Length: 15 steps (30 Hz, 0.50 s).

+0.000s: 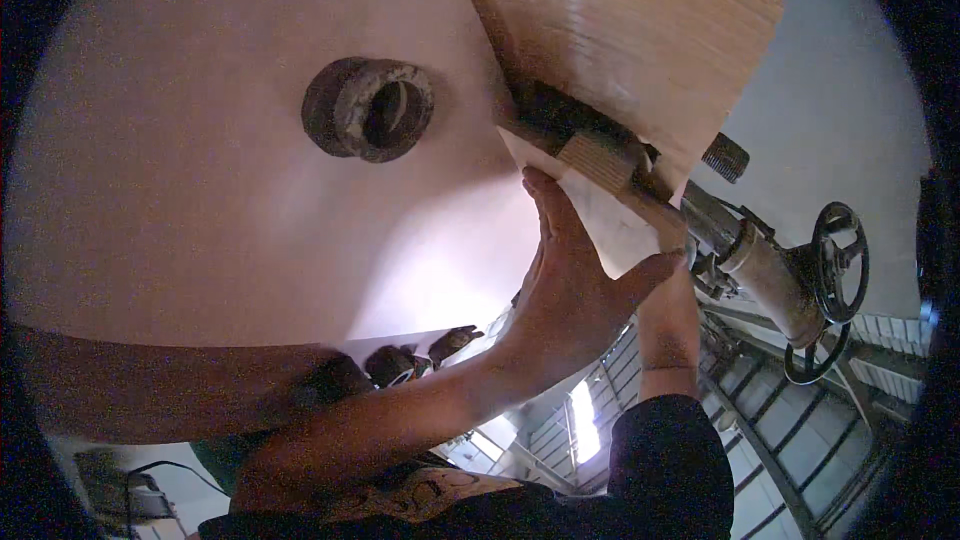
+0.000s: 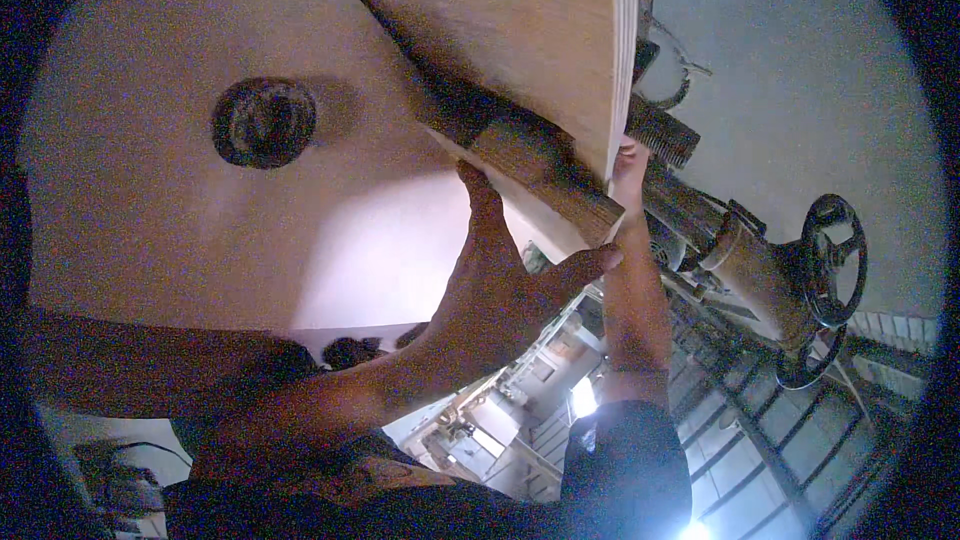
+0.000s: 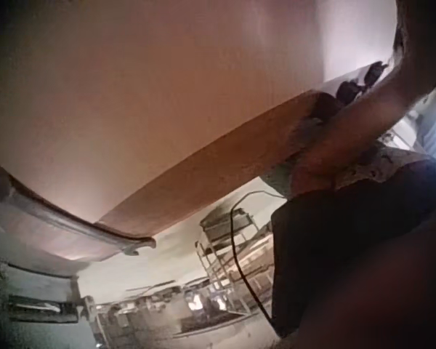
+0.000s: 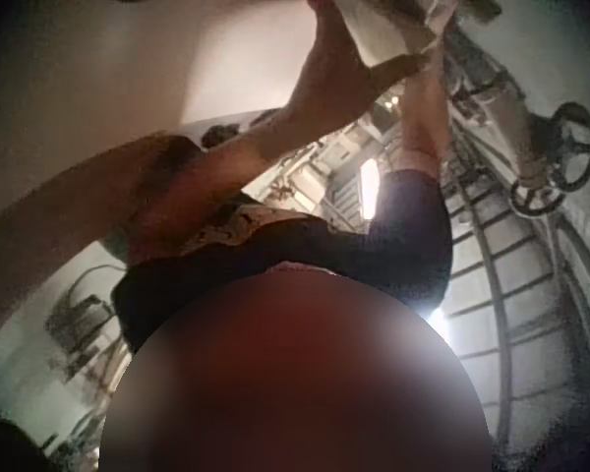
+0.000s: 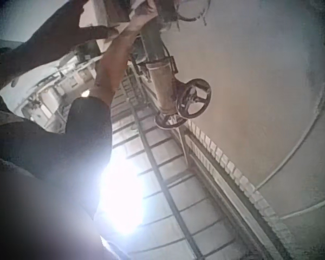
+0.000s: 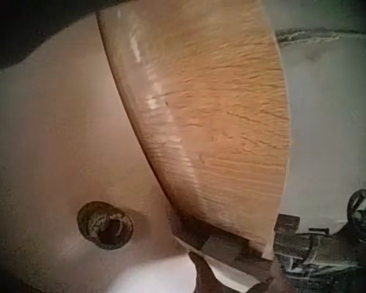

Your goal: Adjusting and assembling a wooden jig or guide on a workbench using tools.

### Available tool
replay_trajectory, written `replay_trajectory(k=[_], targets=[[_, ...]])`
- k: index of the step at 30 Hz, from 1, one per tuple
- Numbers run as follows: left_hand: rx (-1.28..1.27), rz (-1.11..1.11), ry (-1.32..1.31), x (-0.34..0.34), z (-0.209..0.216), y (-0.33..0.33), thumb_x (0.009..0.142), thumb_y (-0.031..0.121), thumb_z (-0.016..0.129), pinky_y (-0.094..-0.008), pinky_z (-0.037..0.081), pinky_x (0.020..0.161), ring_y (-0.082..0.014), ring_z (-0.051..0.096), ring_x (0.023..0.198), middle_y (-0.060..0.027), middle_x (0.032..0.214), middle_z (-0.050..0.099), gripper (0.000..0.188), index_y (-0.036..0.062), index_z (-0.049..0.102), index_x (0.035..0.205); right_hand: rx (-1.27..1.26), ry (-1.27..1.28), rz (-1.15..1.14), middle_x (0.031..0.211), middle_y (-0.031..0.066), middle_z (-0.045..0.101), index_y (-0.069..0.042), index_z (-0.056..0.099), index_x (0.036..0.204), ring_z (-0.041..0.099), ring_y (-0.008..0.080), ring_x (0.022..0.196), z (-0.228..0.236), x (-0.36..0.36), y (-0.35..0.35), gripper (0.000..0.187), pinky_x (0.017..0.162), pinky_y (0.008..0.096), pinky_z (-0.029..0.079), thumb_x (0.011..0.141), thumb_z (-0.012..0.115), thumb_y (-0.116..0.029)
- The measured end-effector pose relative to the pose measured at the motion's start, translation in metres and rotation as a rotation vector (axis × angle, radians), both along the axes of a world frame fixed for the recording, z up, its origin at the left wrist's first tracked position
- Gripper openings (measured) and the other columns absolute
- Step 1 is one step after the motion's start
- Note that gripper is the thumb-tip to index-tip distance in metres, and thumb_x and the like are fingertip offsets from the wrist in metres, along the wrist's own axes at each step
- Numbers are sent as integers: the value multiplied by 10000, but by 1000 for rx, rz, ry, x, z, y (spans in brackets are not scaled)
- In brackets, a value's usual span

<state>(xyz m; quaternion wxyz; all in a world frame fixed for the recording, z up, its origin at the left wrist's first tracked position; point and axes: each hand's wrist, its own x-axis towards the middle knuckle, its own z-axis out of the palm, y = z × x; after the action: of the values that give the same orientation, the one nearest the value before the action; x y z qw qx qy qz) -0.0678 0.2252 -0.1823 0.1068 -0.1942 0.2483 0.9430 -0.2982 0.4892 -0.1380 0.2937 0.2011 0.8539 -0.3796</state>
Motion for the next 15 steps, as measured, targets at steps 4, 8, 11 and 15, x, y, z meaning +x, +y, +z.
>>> replay_trajectory(k=[4,8,11,15], targets=[[-12,-38,5,7,1,-5,917,497,740,-449,123,1285,-522,1,1543,-463,1593,-84,1352,-217,-283,1438,14,121,162,950,28,694,-12,684,1257,530,59,704,6,20,-23,534,621,217,397,1113,332,-386],[18,-43,11,7,3,-6,927,495,732,-453,190,1272,-540,52,1533,-484,1581,-61,1337,-234,-268,1432,10,261,304,968,38,695,-20,687,1245,542,70,724,-7,27,-49,498,637,225,411,1114,358,-370],[-111,39,-7,5,3,3,924,502,736,-448,271,1242,-554,166,1511,-505,1567,1,1331,-250,-236,1436,-31,360,395,982,47,696,-26,689,1237,550,78,739,-26,31,-70,471,649,231,421,1115,377,-358],[-139,84,-39,2,8,5,898,542,758,-427,365,1174,-519,358,1439,-491,1507,243,1299,-272,-91,1450,-90,560,626,1040,57,694,-21,663,1138,596,128,911,-12,42,-88,227,783,284,471,1036,554,-193]])
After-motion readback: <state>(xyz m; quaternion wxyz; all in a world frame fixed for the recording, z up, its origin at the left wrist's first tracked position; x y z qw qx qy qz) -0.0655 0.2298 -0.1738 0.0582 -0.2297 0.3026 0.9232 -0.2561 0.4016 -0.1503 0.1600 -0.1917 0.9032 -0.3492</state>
